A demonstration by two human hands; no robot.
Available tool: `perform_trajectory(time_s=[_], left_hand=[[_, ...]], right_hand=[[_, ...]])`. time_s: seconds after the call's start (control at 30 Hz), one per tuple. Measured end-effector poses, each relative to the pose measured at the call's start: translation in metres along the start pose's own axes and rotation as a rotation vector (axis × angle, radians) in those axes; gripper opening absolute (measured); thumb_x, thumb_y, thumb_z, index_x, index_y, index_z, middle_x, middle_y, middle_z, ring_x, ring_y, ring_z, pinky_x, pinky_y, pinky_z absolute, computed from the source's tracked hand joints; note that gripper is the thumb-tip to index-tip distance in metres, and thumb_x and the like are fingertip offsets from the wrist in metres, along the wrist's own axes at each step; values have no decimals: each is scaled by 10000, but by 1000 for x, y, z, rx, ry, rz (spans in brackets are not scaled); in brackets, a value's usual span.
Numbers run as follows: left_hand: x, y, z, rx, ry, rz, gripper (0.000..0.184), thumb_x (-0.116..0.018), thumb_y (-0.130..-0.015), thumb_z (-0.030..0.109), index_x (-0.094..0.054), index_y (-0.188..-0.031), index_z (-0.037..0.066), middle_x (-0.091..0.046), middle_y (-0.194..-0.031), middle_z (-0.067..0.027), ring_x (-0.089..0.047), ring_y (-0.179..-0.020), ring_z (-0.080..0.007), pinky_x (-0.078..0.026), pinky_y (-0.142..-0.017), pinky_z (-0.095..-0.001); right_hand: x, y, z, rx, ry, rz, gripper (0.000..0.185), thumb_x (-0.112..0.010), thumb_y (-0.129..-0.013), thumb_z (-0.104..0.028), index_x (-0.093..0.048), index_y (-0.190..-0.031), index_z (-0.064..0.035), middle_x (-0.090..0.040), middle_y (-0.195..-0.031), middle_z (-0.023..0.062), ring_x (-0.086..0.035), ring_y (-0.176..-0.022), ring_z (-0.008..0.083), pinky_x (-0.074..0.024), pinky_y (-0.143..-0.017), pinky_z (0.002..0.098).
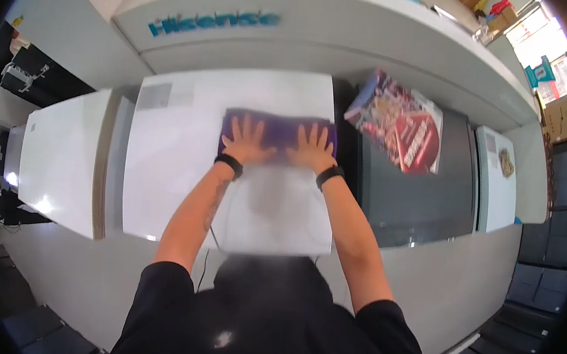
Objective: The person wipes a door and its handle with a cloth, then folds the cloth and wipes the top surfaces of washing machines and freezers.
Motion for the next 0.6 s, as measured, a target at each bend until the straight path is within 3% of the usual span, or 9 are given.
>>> perform_trajectory(time_s=[0.33, 0.6], left_hand=[[74, -91, 4, 28, 6, 40, 1012, -386, -798, 799, -50, -1560, 223, 88, -1610, -153, 145, -1455, -420, -48, -1079, -707], [102, -111, 16, 10, -7, -7, 1016, -369, -804, 791, -32, -1559, 200, 101, -1605, -167, 147, -1447, -444, -54, -1074, -716]], right_hand=[[65, -108, 0, -122, -6, -126, 859, -423, -917, -589, -27, -1555, -171, 112, -1601, 177, 136, -1451, 440, -49, -1138, 624], [90, -143, 8, -108, 21, -37, 819, -390, -932, -591, -60, -1555, -175, 79, -1609, 154, 123, -1464, 404, -46, -1150, 600]])
Point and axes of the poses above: each hand's wrist, its own y-axis away from the middle knuckle, its own x-axis out of the back of the hand, z = x × y, the point moved 10 cm from there along -y, towards the middle knuckle
